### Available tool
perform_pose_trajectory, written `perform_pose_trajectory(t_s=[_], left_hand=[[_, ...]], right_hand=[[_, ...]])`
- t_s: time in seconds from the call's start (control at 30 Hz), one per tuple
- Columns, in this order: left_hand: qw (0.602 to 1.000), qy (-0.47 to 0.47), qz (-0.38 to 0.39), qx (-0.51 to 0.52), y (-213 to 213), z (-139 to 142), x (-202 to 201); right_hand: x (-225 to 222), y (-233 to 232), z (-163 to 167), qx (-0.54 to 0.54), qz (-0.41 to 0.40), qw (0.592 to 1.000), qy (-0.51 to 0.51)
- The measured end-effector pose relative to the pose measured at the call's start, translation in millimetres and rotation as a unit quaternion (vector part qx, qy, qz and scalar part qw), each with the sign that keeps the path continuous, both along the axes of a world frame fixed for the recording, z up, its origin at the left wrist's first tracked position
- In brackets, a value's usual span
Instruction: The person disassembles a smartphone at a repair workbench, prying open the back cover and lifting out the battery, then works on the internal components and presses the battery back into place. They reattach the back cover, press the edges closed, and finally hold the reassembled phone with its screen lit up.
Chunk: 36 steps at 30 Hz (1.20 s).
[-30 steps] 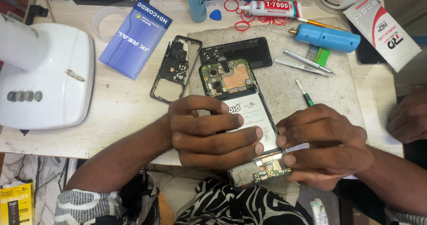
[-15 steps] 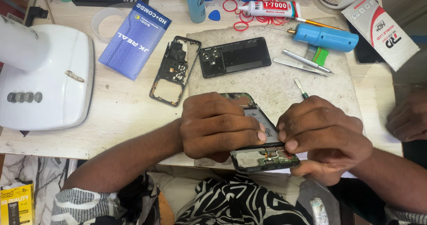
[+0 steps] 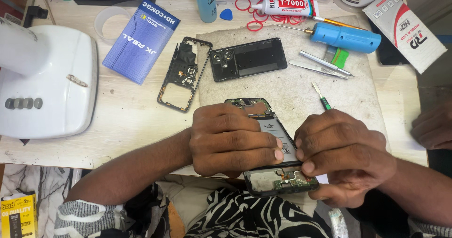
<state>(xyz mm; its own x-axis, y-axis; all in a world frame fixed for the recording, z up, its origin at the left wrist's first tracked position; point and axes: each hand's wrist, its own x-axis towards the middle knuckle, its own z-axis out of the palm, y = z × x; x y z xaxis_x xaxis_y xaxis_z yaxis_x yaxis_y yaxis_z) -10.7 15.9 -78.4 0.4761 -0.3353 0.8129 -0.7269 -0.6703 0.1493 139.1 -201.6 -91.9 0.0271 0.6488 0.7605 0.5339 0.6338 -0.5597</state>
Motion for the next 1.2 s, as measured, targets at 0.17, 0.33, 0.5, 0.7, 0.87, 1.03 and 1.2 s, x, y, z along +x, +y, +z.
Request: perform_pose_trajectory(t_s=[0.17, 0.33, 0.5, 0.7, 0.87, 1.03, 1.2], left_hand=[[1.000, -0.001, -0.010, -0.003, 0, -1, 0], [1.000, -0.003, -0.012, -0.007, 0, -3, -1], [1.000, 0.004, -0.021, -0.009, 2, -3, -2], [1.000, -0.010, -0.017, -0.015, 0, -3, -1], [1.000, -0.012, -0.009, 0.009, 3, 0, -3], [0.999, -0.031, 0.004, 0.019, 4, 2, -5], [0.999, -0.039, 0.004, 0.025, 5, 2, -6]], right_hand=[[-1, -1, -3, 0.003, 0.005, 1.000, 0.003], [-2, -3, -2, -0.005, -0.001, 1.000, 0.000], [-3, 0, 1, 0.000, -0.002, 1.000, 0.005], [-7, 0, 6, 0.007, -0.013, 1.000, 0.004], [-7, -1, 10, 0.002, -0.009, 1.000, -0.002], [-8, 0, 11, 0.002, -0.008, 1.000, 0.004], [-8, -1, 11, -0.002, -0.023, 1.000, -0.001]])
